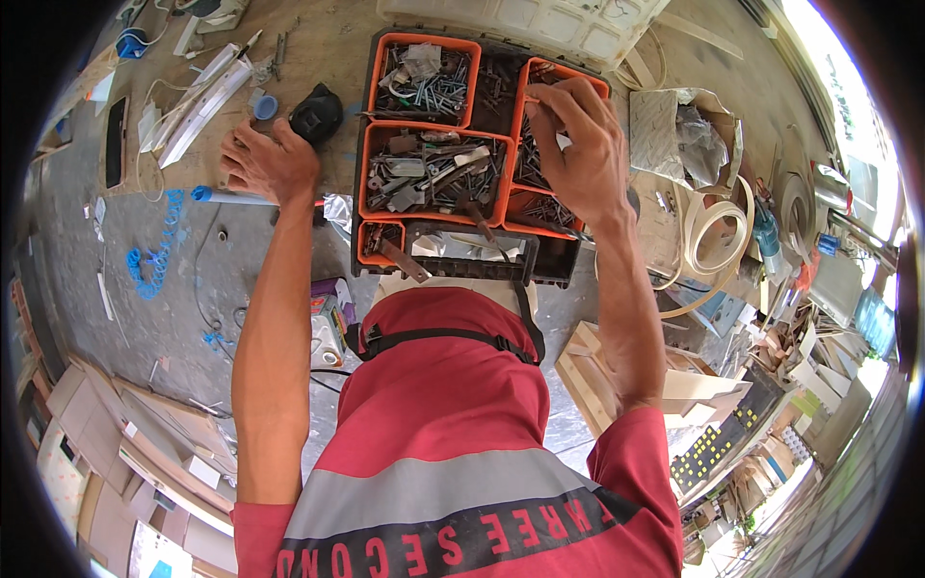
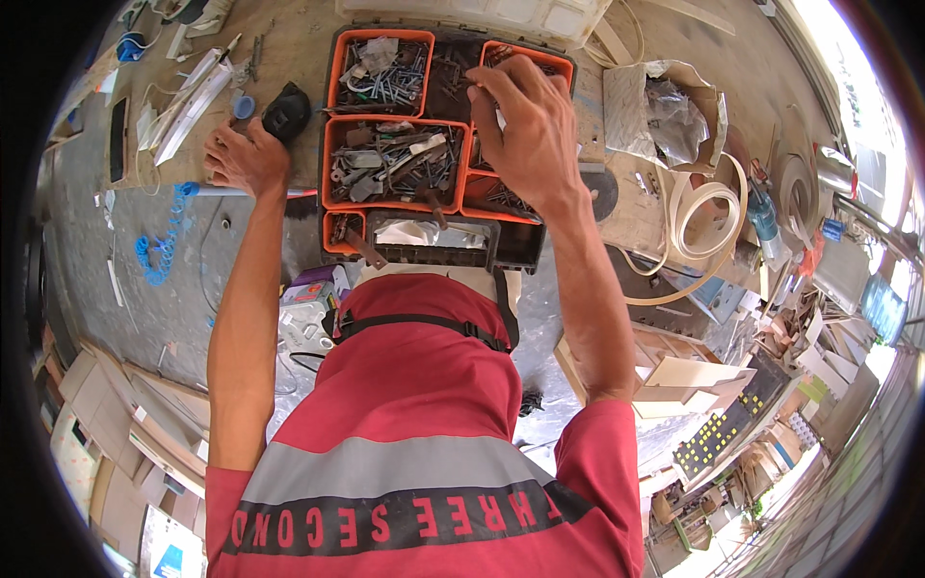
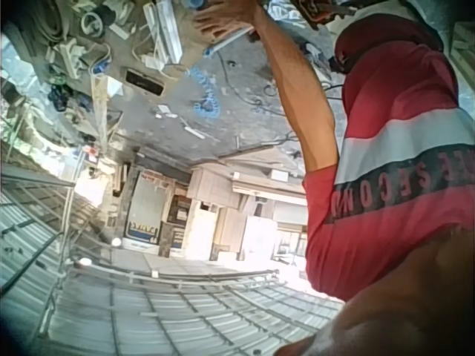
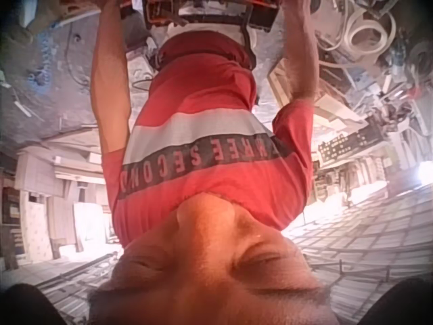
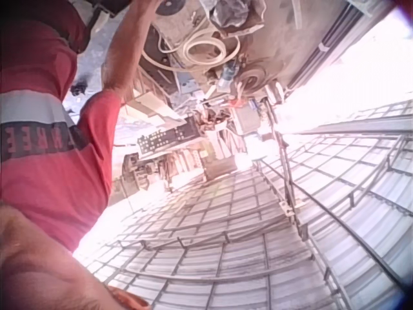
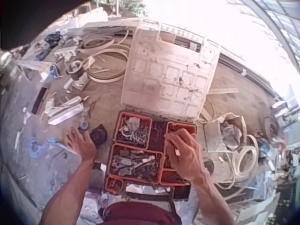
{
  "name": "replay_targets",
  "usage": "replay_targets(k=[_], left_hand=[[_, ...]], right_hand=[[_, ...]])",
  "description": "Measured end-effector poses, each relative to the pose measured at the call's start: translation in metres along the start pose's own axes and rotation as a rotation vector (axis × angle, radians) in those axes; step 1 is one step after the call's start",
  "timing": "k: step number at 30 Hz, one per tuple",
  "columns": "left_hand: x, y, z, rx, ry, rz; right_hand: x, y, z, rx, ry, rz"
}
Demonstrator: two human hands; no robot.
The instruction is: The person sorts through a multi-compartment orange organizer filled with various screws, bolts, and nuts. They pick up individual fasteners, examine them, and place them into different compartments within the organizer.
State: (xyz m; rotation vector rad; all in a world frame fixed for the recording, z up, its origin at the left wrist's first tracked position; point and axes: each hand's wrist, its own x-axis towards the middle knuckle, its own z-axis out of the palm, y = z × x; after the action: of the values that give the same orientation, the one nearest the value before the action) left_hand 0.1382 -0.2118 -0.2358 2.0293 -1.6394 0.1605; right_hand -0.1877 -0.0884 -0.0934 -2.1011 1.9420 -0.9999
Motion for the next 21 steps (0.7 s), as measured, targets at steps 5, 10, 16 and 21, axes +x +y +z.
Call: replay_targets(k=[5, 10, 16, 21], left_hand=[[0.0, 0.0, 0.001, 0.001, 0.017, 0.0], [0.0, 0.002, -0.001, 0.007, 0.004, -0.006], [0.0, 0.001, -0.001, 0.011, 0.026, 0.001], [0.0, 0.002, -0.002, -0.019, 0.015, -0.008]], right_hand=[[-0.031, -0.003, 0.018, 0.09, -0.082, -0.018], [-0.05, -0.04, 0.031, -0.117, -0.247, 0.144], [-0.083, -0.053, 0.036, -0.081, -0.161, 0.199], [-0.096, -0.06, 0.028, 0.025, -0.214, 0.249]])
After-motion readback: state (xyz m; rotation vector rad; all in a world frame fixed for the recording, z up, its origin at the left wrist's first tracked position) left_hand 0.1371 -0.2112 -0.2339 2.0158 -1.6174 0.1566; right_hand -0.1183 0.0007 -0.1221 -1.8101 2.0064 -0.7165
